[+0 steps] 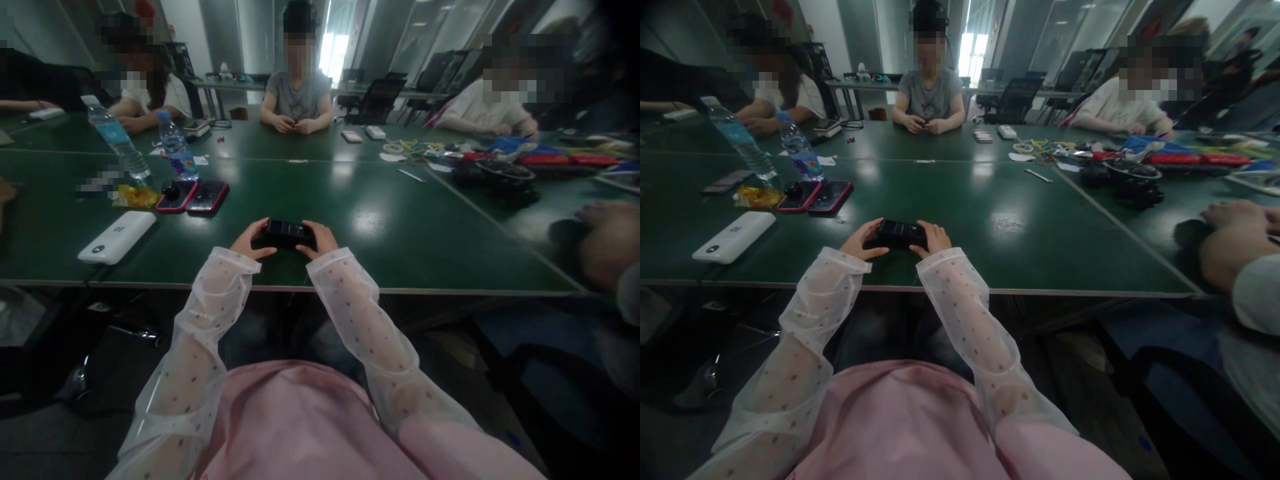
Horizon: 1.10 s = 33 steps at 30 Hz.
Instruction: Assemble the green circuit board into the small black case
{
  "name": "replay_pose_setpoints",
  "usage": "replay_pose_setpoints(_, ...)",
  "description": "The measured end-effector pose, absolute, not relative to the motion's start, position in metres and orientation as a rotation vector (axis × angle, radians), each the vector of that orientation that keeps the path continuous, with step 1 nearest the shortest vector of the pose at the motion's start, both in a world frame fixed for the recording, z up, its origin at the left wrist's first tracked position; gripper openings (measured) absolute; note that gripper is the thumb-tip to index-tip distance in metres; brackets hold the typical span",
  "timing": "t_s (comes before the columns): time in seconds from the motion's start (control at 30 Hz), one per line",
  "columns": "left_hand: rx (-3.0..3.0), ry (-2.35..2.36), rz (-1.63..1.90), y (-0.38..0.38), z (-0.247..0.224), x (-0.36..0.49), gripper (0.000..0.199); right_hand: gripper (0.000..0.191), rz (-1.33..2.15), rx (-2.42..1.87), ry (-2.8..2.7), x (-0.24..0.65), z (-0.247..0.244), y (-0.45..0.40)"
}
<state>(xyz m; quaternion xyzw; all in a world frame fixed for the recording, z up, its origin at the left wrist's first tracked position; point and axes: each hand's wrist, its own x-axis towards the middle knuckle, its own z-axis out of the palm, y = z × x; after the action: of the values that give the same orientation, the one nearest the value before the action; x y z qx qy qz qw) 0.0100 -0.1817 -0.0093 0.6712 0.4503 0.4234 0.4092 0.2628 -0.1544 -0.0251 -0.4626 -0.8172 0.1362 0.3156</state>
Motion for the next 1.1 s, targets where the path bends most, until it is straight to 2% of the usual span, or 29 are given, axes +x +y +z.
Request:
replay_pose_setpoints(0.23, 1.821, 1.214, 1.087, -0.179, -0.018, 0.012, 0.083, 0.071, 0.397, -1.266, -2.141, 0.262, -0.024, -0.157)
replay_pose_setpoints(0.43, 1.968, 1.313, 1.036, -0.174, -0.028, 0.014, 0.089, 0.071, 0.439, -1.232, -2.124, 0.266, -0.022, -0.155)
replay_pose_setpoints(0.73, 2.003, 1.323, 0.975, -0.177, -0.021, 0.017, 0.085, 0.066, 0.472, -1.178, -2.04, 0.269, -0.018, -0.157)
replay_pose_setpoints(1.1, 1.879, 1.252, 1.107, -0.175, -0.027, 0.013, 0.088, 0.069, 0.497, -1.184, -2.016, 0.265, -0.026, -0.158)
